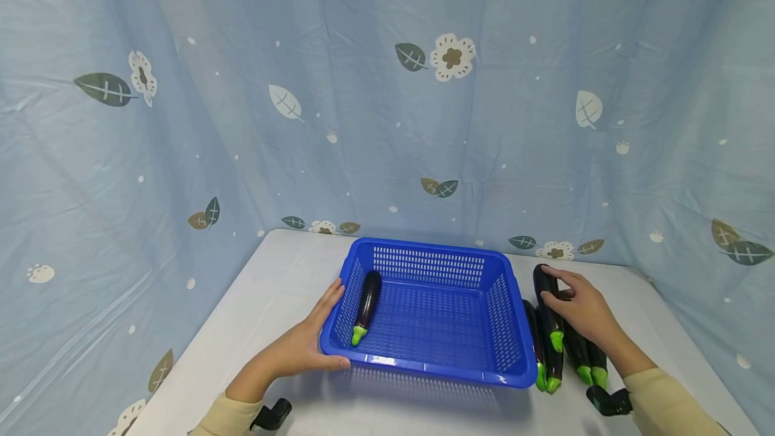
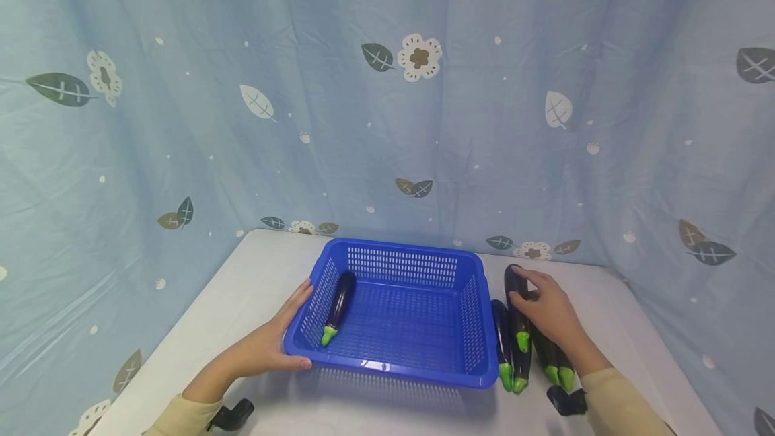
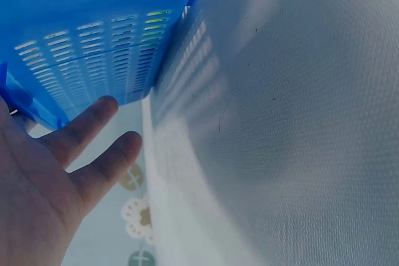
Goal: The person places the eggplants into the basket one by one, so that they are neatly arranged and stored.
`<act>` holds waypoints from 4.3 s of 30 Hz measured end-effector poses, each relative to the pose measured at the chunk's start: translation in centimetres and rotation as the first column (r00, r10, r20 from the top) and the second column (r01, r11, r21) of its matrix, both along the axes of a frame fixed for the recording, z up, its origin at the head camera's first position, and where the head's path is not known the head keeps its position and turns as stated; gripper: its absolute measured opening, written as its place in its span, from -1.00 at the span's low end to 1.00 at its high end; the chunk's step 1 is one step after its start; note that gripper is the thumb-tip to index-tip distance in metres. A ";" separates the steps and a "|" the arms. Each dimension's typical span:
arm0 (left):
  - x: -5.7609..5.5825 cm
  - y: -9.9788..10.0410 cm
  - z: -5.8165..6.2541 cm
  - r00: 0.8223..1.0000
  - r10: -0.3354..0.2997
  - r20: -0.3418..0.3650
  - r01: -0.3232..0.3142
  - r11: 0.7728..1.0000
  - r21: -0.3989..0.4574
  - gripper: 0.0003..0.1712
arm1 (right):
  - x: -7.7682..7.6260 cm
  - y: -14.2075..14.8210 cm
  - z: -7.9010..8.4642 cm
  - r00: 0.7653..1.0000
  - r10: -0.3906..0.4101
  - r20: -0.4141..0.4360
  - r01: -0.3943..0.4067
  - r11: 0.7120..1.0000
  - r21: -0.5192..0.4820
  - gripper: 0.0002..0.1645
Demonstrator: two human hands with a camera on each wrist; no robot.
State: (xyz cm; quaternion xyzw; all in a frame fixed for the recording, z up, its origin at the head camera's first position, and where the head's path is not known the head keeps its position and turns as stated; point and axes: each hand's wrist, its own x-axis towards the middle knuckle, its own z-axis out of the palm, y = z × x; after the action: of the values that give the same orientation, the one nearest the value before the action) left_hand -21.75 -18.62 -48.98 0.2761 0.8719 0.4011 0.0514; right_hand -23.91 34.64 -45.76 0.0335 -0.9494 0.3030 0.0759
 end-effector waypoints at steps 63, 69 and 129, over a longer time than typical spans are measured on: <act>-0.1 0.0 -0.1 1.000 0.005 0.008 -0.005 1.000 0.005 0.49 | -2.3 -6.6 4.1 0.992 0.115 -0.059 -0.119 0.990 -0.075 -0.31; 0.0 -0.1 -0.1 1.000 0.002 0.011 -0.002 1.000 0.005 0.50 | -2.3 -7.3 4.2 0.990 0.135 -0.052 -0.140 0.985 -0.104 -0.31; -0.2 -0.1 -0.5 1.000 0.008 -0.004 -0.008 1.000 0.002 0.49 | -5.1 -15.2 2.5 0.963 0.266 0.049 -0.254 0.950 -0.180 -0.37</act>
State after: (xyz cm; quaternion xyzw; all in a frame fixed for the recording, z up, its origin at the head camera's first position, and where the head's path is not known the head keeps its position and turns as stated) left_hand -21.96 -18.75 -49.46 0.2734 0.8727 0.4016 0.0476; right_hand -29.01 19.43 -43.31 0.1406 -0.9091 0.3922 0.0031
